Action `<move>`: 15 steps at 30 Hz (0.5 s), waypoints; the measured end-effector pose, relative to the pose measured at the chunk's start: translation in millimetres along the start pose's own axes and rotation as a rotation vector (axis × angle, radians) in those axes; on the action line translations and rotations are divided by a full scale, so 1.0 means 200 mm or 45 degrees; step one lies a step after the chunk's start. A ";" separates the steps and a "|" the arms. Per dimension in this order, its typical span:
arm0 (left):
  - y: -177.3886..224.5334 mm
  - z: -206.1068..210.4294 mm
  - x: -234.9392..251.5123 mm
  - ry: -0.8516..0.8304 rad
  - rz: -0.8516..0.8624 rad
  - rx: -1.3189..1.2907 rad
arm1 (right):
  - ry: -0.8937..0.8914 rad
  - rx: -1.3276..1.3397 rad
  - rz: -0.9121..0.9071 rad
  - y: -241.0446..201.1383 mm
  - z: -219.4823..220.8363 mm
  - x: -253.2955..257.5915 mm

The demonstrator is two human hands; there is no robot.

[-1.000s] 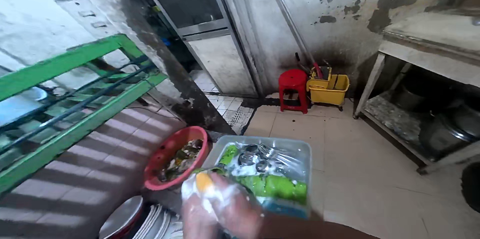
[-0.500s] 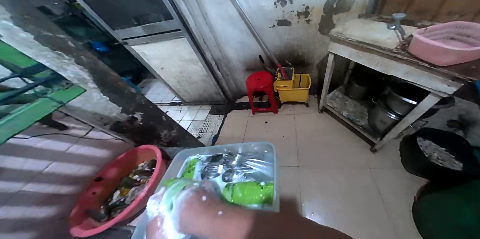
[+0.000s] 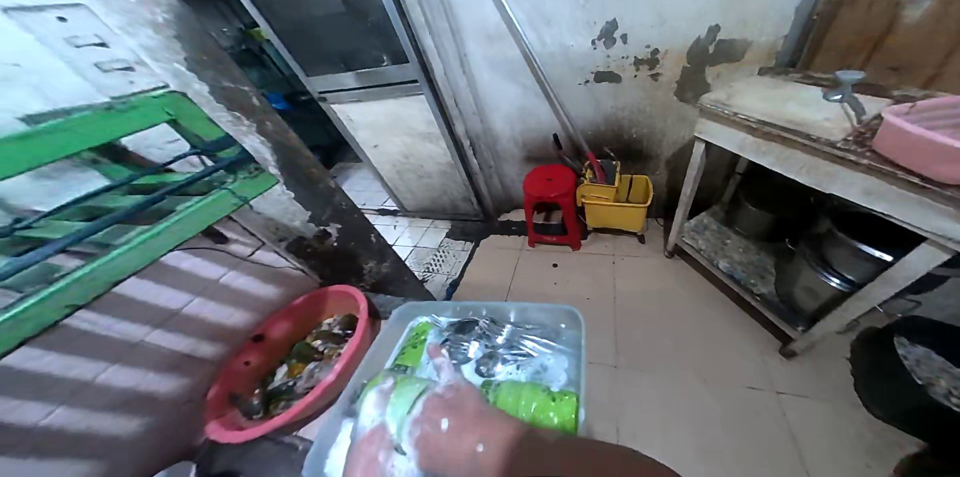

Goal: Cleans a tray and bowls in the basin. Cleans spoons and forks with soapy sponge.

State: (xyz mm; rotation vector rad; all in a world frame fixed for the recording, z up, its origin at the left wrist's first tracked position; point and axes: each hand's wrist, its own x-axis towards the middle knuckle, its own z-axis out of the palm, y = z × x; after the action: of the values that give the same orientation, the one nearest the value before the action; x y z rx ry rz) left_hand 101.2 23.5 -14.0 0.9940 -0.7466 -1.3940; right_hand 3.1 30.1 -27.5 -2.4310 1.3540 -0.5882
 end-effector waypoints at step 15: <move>-0.07 0.10 -0.08 -0.357 0.670 1.666 | 0.278 0.577 0.405 0.14 -0.30 0.01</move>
State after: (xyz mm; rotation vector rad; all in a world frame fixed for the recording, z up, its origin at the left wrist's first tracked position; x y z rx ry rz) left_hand 76.4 37.4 -15.7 1.3945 -2.0783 -0.4543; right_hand -45.4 11.3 13.4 -1.7926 1.4593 -0.9721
